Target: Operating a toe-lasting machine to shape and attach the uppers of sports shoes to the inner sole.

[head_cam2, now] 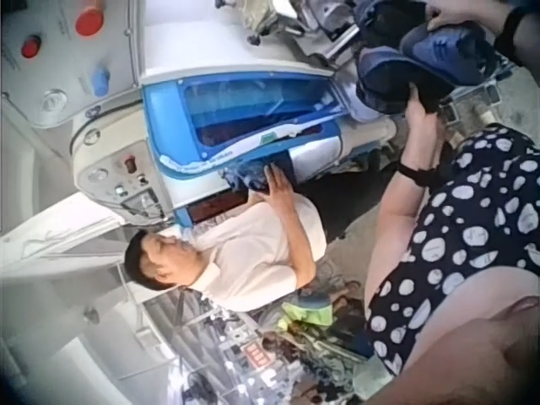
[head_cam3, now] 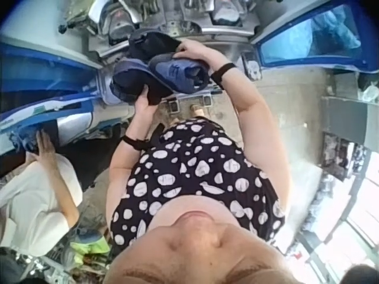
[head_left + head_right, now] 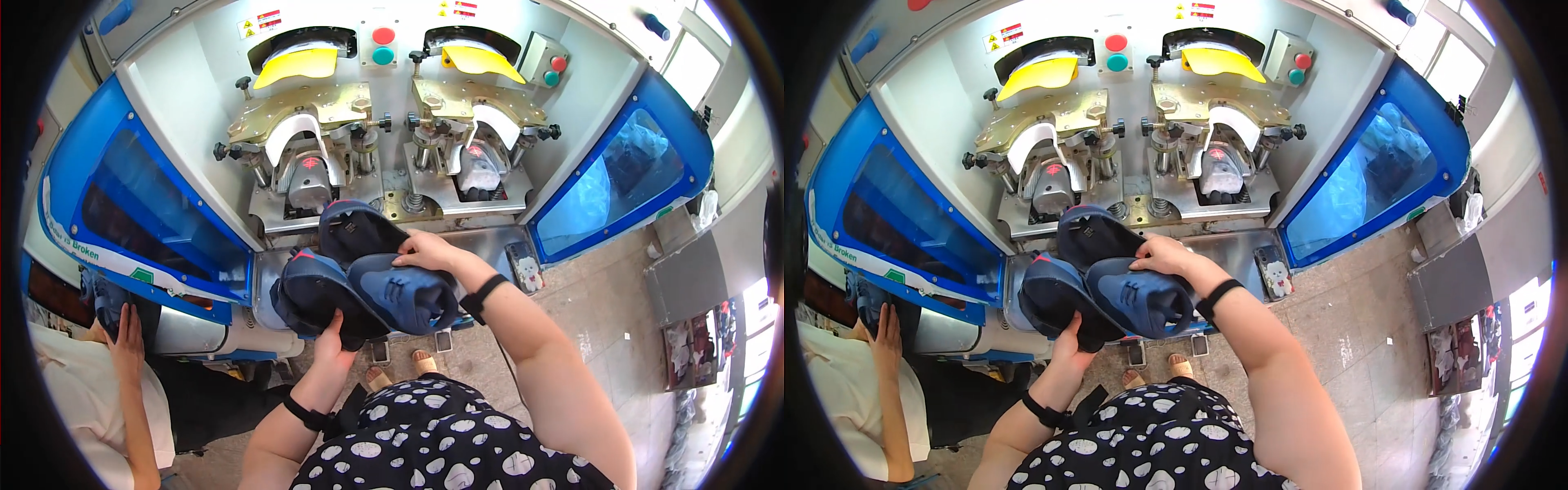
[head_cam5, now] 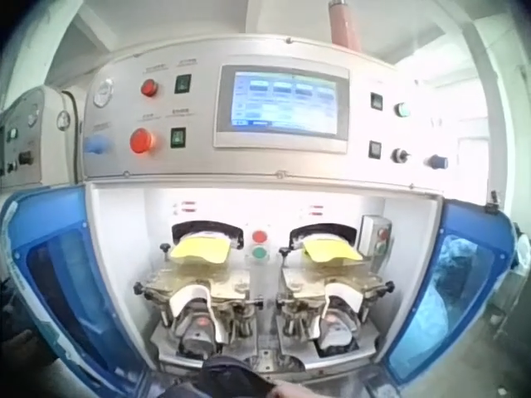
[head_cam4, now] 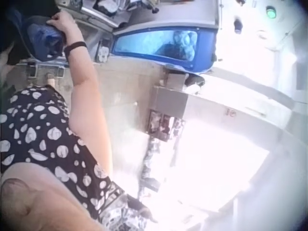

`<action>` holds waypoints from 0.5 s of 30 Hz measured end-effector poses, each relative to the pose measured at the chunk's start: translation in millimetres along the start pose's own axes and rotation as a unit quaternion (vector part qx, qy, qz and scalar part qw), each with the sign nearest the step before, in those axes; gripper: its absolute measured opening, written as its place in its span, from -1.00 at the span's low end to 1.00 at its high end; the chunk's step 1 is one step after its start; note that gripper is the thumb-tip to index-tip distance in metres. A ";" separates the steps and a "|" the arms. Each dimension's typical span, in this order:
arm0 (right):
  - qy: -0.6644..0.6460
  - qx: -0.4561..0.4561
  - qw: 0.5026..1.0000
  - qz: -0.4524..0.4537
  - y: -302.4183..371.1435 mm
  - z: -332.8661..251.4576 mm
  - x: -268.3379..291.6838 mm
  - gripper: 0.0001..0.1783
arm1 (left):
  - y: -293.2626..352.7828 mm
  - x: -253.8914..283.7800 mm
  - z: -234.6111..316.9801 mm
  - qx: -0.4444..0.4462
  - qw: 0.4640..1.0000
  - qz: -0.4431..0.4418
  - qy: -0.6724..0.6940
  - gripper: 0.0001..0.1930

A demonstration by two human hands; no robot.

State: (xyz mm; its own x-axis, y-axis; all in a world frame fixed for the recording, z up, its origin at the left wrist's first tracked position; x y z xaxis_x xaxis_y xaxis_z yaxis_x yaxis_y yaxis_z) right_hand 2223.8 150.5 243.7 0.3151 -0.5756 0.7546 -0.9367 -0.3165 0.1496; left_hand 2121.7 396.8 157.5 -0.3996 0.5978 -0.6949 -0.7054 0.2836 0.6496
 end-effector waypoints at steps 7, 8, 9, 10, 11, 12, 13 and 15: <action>0.032 -0.013 0.999 0.019 -36.3 27.6 5.7 -0.40 | -14.9 -4.9 -19.5 0.025 0.998 0.047 0.016 -0.68; -0.002 -0.033 0.999 -0.036 -39.1 39.5 4.0 -0.59 | -12.2 -10.9 -21.5 0.024 0.998 0.050 0.013 -0.68; -0.006 -0.033 0.999 -0.036 -34.5 49.1 3.5 -0.59 | -9.4 -15.4 -27.5 0.052 0.997 0.055 0.023 -0.68; -0.013 0.039 0.999 -0.003 -32.9 44.1 11.0 -0.60 | -9.1 -19.4 -30.2 0.075 0.995 0.060 0.035 -0.68; -0.021 0.110 0.993 0.029 -29.0 39.5 17.7 -0.61 | -9.7 -21.9 -30.5 0.072 0.995 0.061 0.035 -0.68; -0.046 0.108 0.993 0.002 -23.6 44.5 16.7 -0.64 | -9.2 -20.3 -31.3 0.069 0.993 0.093 0.023 -0.67; -0.047 0.111 0.993 -0.001 -17.5 42.6 17.3 -0.64 | -9.6 -17.8 -32.5 0.065 0.990 0.125 0.015 -0.65; -0.076 0.145 0.984 0.076 3.6 37.9 24.1 -0.67 | -9.0 -18.1 -31.6 0.070 0.990 0.126 0.001 -0.64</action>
State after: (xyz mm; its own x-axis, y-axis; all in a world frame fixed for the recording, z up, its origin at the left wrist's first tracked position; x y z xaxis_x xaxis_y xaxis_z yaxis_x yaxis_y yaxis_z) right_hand 2233.8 107.0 238.2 0.2144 -0.7319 0.6469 -0.8984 -0.4077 -0.1635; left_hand 2116.8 359.7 154.5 -0.5532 0.6615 -0.5063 -0.4960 0.2267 0.8382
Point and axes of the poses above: each hand's wrist, its own y-axis away from the middle knuckle, its own x-axis out of the back of the hand, z = x × y, the point moved 6 cm from there along -y, towards the middle knuckle, and after that the axes turned 3 degrees about x, right-handed, at the moved point
